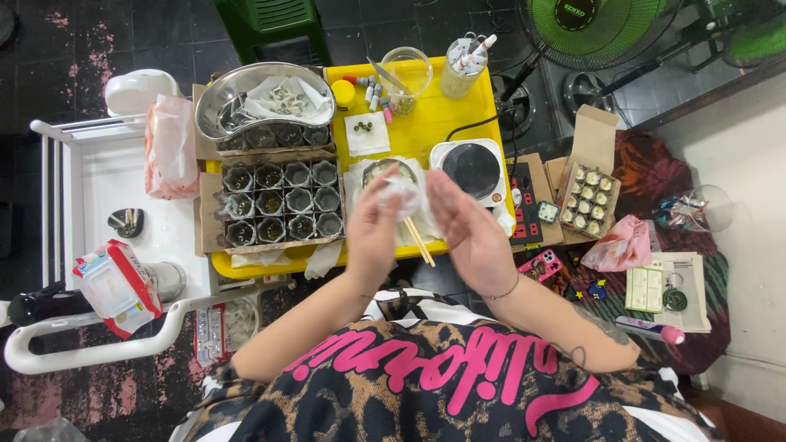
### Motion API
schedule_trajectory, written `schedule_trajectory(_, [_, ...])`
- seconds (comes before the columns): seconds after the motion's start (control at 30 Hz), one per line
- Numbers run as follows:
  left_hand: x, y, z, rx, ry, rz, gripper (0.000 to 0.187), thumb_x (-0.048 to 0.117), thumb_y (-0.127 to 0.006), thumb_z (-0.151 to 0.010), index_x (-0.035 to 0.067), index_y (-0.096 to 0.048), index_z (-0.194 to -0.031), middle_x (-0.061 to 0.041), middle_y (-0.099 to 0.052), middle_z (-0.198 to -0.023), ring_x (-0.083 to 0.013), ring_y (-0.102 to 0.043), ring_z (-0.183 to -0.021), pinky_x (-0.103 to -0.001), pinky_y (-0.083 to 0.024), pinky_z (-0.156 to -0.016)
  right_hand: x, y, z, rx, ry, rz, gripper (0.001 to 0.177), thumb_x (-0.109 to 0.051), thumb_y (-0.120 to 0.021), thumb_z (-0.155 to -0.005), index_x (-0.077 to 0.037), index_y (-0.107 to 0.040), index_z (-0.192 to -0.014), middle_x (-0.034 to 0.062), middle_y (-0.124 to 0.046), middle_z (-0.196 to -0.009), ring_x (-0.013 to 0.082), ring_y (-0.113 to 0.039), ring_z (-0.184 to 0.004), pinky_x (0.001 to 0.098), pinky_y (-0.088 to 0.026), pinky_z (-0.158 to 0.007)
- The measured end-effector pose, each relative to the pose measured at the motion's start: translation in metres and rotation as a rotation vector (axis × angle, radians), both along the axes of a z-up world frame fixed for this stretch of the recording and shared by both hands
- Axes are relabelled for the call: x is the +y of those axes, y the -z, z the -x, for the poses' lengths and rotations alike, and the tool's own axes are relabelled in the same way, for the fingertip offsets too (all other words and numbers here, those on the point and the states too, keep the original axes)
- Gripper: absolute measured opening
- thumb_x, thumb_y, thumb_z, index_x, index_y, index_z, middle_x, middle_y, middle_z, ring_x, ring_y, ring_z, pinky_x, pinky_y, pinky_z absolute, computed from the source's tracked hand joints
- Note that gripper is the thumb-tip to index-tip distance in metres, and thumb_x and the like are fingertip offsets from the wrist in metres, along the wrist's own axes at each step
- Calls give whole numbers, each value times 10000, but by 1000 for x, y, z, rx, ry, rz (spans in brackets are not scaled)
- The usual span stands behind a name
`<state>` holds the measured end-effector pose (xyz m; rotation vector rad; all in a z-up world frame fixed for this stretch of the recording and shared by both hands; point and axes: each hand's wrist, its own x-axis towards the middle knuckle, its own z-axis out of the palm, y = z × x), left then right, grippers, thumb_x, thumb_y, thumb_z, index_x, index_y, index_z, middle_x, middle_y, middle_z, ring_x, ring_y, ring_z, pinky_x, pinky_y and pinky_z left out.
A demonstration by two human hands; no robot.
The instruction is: Stirring melted wax in a pot on a heater and cleaning the surrounding workspace with wipes.
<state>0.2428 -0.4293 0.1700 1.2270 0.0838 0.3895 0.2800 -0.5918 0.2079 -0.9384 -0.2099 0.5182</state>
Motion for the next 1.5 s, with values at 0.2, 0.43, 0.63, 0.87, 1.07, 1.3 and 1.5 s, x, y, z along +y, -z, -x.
schedule_trajectory(0.2, [-14,-19,-15,-218,163,-691,310,28,-572,-1037,82,-647,-1333,-214,-585,-1501,-406,-463,-1471,-421,-426,-1190,13,-20,9,374,-31,-491,811,-618,-398,-1067,-100,-205,-1660,122,-355,-1610,310,-381,-1495,484,-254,-1286])
schedule_trajectory(0.43, [-45,-20,1,-157,355,-623,320,78,-578,-1033,135,-653,-1339,-150,-694,-1349,-313,-679,-1264,-364,-537,-1061,2,12,26,-69,518,-33,927,-658,-433,-1011,-193,6,-1683,118,26,-1765,290,-77,-1639,441,-78,-1309])
schedule_trajectory(0.63, [-50,-47,20,-138,505,-414,305,139,-490,-1105,81,-615,-1377,-129,-734,-1221,-271,-740,-1130,-330,-562,-987,-9,6,-6,-338,519,96,942,-669,-454,-1029,-163,-18,-1693,80,44,-1753,257,-56,-1638,408,-60,-1331])
schedule_trajectory(0.87, [-62,-5,14,159,508,-126,307,195,-458,-1147,31,-708,-1216,-135,-752,-1072,-220,-686,-985,-335,-552,-895,-58,-5,-28,-652,534,268,961,-681,-479,-1050,-127,-45,-1704,36,64,-1739,218,-31,-1636,368,-38,-1357])
schedule_trajectory(1.07, [-70,-25,0,-109,384,-16,307,314,-438,-1150,151,-698,-1132,-123,-640,-1445,-283,-361,-1577,-469,-207,-1295,-69,-31,-11,-631,317,205,1051,-668,-568,-1018,-87,-24,-1704,49,72,-1768,236,-50,-1662,396,-84,-1372])
schedule_trajectory(1.3, [-79,-70,6,-161,114,-1033,472,158,-655,-950,355,-696,-1377,-123,-243,-1714,-438,-37,-1625,-639,103,-1257,-98,17,48,-142,-17,143,593,-163,-648,-1052,4,-379,-1554,123,-418,-1563,233,-428,-1433,403,-360,-1187])
schedule_trajectory(1.5, [-55,-67,6,-257,248,-902,443,290,-713,-967,271,-634,-1402,-127,-306,-1684,-421,-85,-1616,-673,81,-1243,-128,42,59,60,199,393,221,-122,-546,-1041,-6,-647,-1199,48,-670,-850,129,-590,-612,289,-488,-559])
